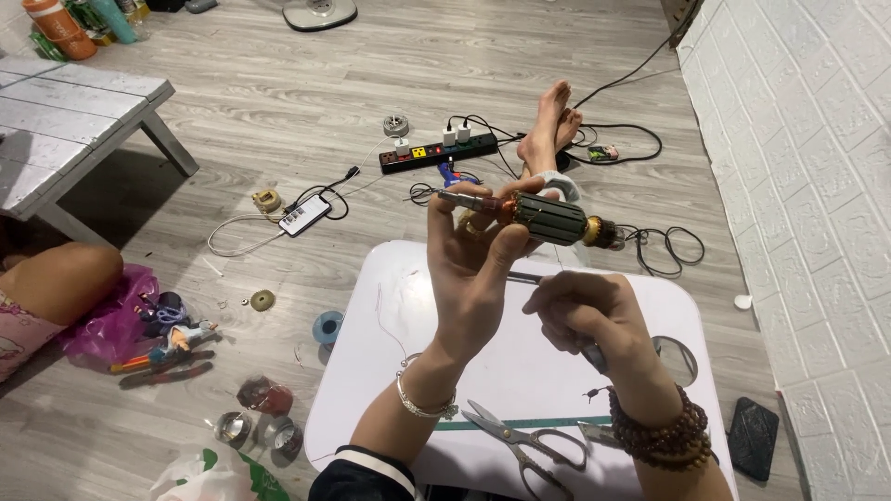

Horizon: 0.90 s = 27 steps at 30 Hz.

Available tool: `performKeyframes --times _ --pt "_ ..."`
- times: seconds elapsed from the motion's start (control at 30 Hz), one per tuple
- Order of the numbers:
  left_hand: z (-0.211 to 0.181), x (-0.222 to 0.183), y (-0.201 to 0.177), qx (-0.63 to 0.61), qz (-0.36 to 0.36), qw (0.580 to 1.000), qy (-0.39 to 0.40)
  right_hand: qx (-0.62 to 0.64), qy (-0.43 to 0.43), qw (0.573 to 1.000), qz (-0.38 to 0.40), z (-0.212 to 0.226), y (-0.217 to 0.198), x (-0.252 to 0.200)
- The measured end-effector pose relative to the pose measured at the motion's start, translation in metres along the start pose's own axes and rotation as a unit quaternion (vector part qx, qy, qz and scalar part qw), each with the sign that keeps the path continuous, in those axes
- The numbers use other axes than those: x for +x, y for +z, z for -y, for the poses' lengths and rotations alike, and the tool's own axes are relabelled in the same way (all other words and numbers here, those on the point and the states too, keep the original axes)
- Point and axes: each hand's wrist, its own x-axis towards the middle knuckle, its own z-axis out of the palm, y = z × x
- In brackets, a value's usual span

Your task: Repairing a small electric motor armature by winding wire and securing components using scissors and a rod.

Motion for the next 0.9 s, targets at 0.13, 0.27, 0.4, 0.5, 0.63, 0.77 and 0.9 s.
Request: performKeyframes --times 0.13,0.27,0.4,0.5,0.63,0.77,0.9 --pt "0.007 -0.001 -0.006 0.003 -0.008 1.000 0.011 0.003 0.003 1.000 0.013 -0.008 -0.003 0.000" --pt "0.009 -0.001 -0.004 0.012 -0.013 0.999 0.051 -0.010 -0.012 1.000 0.013 -0.008 0.002 0.004" --pt "-0.001 0.004 0.002 0.036 -0.016 0.995 0.091 -0.033 -0.042 0.998 -0.022 -0.013 -0.002 0.001" --pt "-0.005 0.004 0.005 0.062 -0.008 0.993 0.105 -0.213 -0.106 0.969 -0.069 0.006 0.015 0.004" --pt "-0.018 -0.002 0.008 0.066 0.048 0.994 0.076 -0.476 -0.116 0.862 -0.129 0.025 0.035 0.000" --pt "-0.019 0.001 0.009 0.055 0.048 0.995 0.064 -0.577 -0.211 0.774 -0.155 0.020 0.022 -0.001" --pt "-0.015 -0.002 0.008 0.100 0.071 0.989 0.084 -0.633 -0.278 0.704 -0.160 0.014 0.004 -0.005"
